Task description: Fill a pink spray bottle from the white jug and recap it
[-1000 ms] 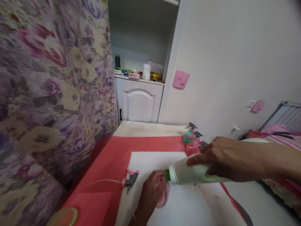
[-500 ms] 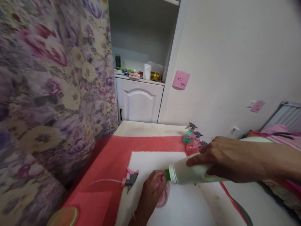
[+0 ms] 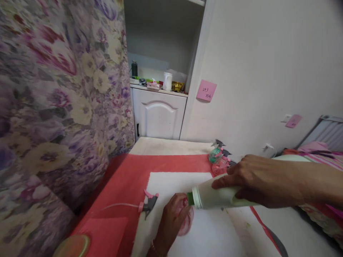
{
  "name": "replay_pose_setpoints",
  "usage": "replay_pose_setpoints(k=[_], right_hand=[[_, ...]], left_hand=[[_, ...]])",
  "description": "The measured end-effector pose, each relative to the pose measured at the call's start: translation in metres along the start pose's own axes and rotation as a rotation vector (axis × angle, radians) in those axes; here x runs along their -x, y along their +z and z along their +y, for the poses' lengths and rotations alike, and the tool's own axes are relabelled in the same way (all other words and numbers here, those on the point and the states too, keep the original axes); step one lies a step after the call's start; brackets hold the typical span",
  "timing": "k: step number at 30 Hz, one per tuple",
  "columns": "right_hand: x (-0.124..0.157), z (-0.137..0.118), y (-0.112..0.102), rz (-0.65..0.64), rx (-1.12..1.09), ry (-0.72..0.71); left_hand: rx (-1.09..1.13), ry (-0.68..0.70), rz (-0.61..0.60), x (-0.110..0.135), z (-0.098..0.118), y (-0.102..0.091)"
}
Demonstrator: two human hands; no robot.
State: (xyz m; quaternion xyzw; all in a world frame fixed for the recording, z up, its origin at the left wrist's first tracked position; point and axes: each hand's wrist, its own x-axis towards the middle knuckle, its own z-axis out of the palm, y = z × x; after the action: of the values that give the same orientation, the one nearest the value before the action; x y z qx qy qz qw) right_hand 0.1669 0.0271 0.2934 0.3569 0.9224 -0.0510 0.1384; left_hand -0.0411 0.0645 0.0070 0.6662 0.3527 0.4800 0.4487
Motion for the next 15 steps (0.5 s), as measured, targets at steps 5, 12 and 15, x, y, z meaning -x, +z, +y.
replay_pose_setpoints(k=[5,12,15], right_hand=[[-0.0014,-0.0022,-0.0022,-0.007,0.008,0.007],[-0.0017,-0.0038,-0.0026,-0.004,0.033,-0.001],[-0.0008,-0.003,-0.0017,0.0,0.045,-0.004]], left_hand=[[-0.007,-0.004,-0.005,-0.0006,-0.0014,-0.0005],[0.008,-0.012,-0.009,0.001,-0.0011,0.0004],[0.024,-0.012,-0.009,0.001,-0.0008,0.0005]])
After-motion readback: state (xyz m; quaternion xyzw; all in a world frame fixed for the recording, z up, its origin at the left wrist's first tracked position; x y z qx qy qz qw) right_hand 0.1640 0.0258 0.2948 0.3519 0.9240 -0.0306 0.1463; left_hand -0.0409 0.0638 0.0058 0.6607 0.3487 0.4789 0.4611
